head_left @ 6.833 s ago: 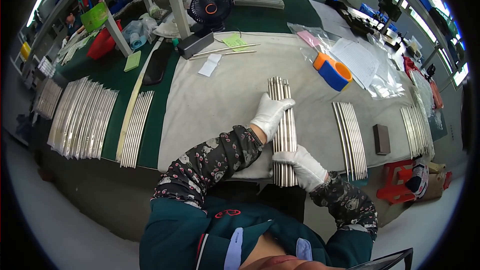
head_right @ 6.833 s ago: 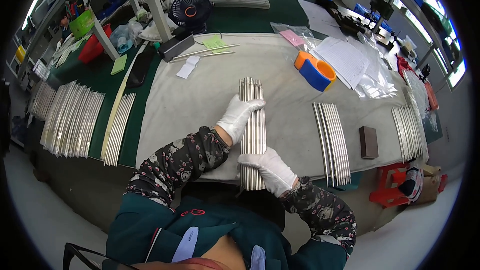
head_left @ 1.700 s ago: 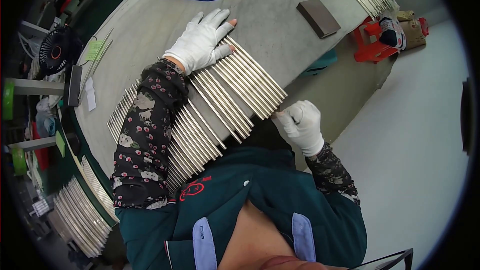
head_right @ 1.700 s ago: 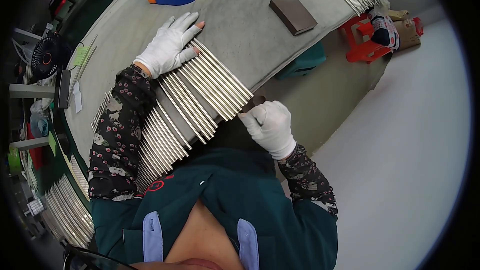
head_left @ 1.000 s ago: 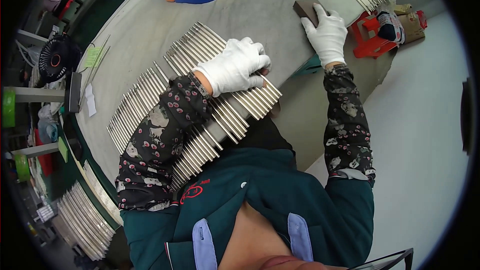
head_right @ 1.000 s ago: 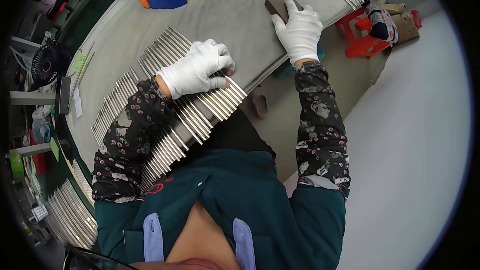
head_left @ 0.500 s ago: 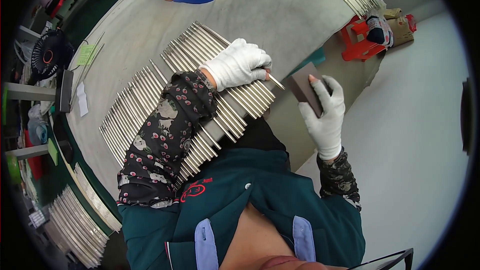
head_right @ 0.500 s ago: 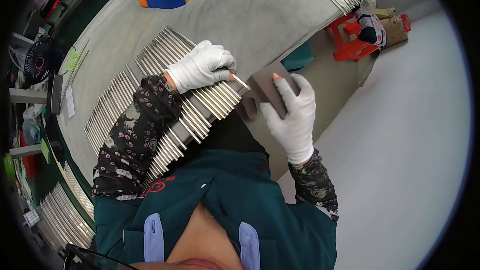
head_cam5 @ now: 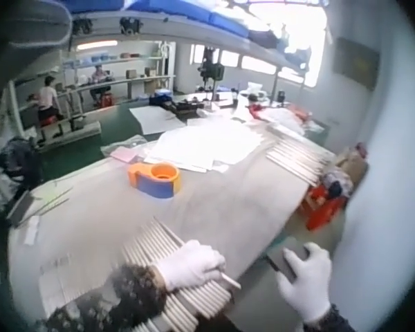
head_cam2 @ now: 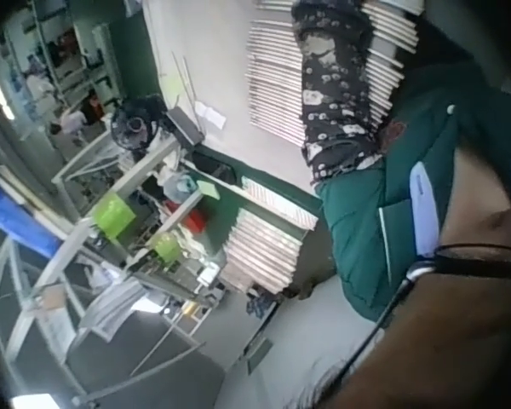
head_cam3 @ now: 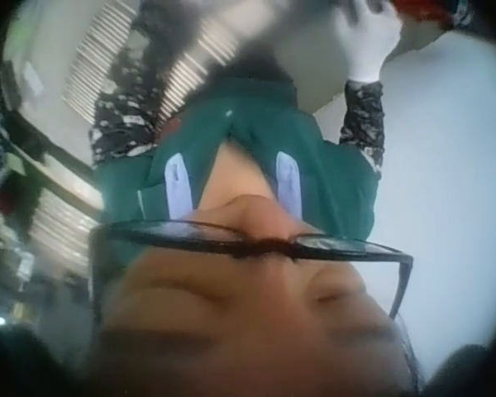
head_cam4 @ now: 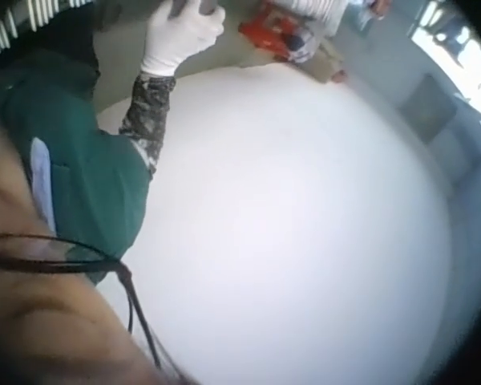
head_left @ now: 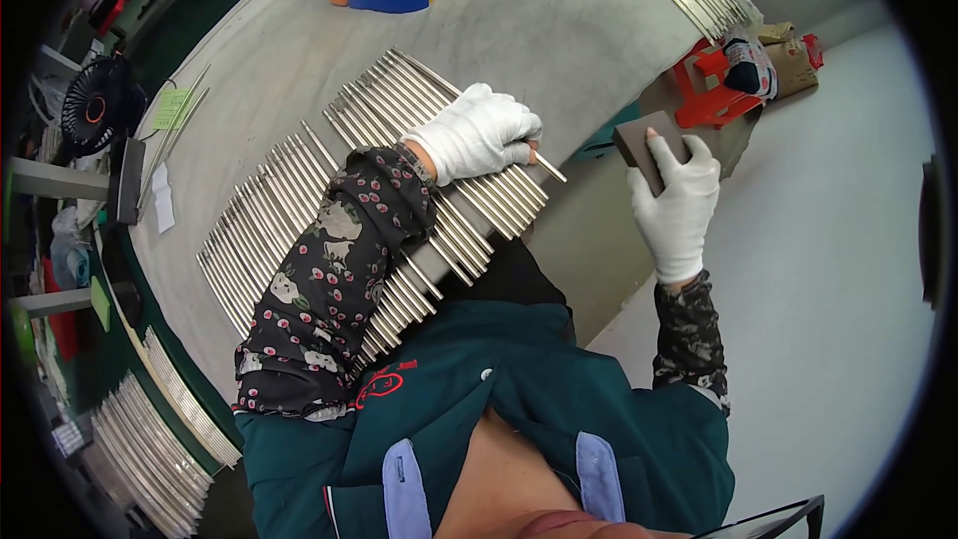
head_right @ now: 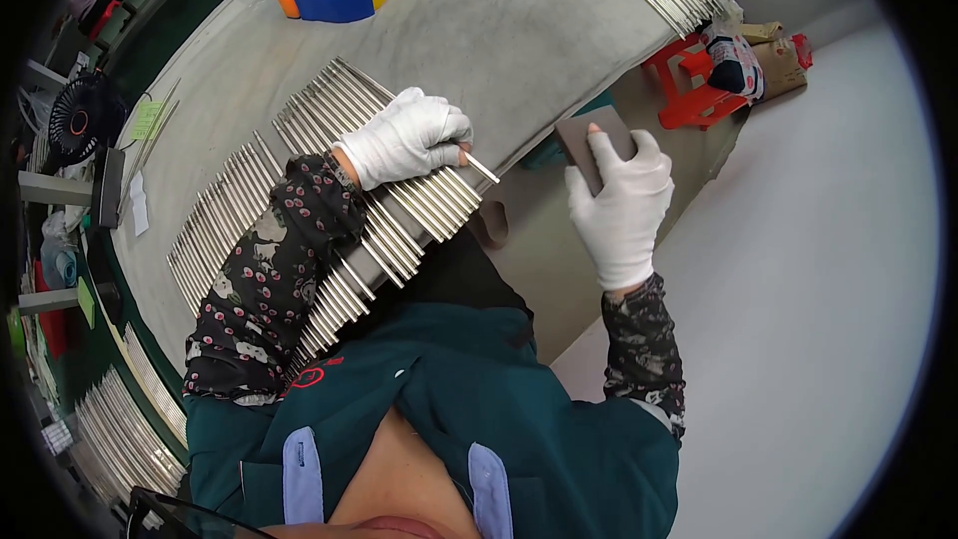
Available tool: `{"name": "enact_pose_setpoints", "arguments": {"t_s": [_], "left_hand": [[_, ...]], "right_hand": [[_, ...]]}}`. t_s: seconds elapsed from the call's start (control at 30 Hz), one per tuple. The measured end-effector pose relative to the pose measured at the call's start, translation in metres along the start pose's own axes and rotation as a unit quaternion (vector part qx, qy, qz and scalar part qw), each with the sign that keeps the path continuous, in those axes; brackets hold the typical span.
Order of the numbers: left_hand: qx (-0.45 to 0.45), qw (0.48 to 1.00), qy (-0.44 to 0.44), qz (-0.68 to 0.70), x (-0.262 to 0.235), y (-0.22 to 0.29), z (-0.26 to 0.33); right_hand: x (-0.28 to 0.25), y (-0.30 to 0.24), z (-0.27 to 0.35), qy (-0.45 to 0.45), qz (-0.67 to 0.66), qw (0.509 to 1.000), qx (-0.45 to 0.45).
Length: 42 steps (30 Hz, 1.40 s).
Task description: Polishing the ends of a bundle of thin metal rods using an abrasive sanding block.
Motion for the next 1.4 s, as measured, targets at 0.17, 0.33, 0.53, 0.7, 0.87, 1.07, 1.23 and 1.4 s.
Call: {"name": "enact_pose_setpoints", "arguments": {"t_s": [0.17, 0.33, 0.53, 0.7, 0.87, 1.07, 1.23, 1.4], "left_hand": [[-0.004, 1.0, -0.02, 0.006, 0.007, 0.002, 0.001], [-0.009, 1.0, -0.016, 0.009, 0.008, -0.001, 0.003], [-0.001, 1.0, -0.003, -0.007, 0.005, 0.0, 0.0], [-0.018, 0.999, -0.027, 0.003, 0.006, 0.001, 0.001], [-0.013, 1.0, -0.023, 0.013, 0.006, 0.0, 0.002], [0.004, 1.0, -0.022, -0.021, 0.011, -0.001, -0.002], [0.007, 0.999, -0.01, -0.051, 0.007, 0.004, 0.0], [0.006, 0.999, -0.01, -0.043, 0.008, 0.002, 0.001]], "right_hand": [[0.006, -0.048, 0.005, -0.031, -0.061, 0.994, -0.088], [-0.021, -0.073, 0.0, -0.005, -0.173, 0.971, -0.162], [-0.001, -0.011, 0.003, 0.002, -0.016, 1.0, -0.007], [0.002, -0.02, 0.015, -0.023, -0.055, 0.997, -0.051], [-0.01, -0.048, 0.019, -0.015, -0.123, 0.987, -0.099], [-0.014, -0.031, 0.018, 0.022, -0.14, 0.987, -0.078], [0.003, -0.005, 0.015, -0.004, -0.051, 0.999, -0.018], [-0.006, -0.075, 0.017, -0.064, -0.14, 0.971, -0.18]]}}
Point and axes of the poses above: each hand's wrist, its own z-axis away from the middle knuckle, its own x-axis out of the palm, y = z × x, the point moved 7 cm from there along -z, towards the middle knuckle, and after that the axes turned 7 degrees about -x, right-handed, at the moved point
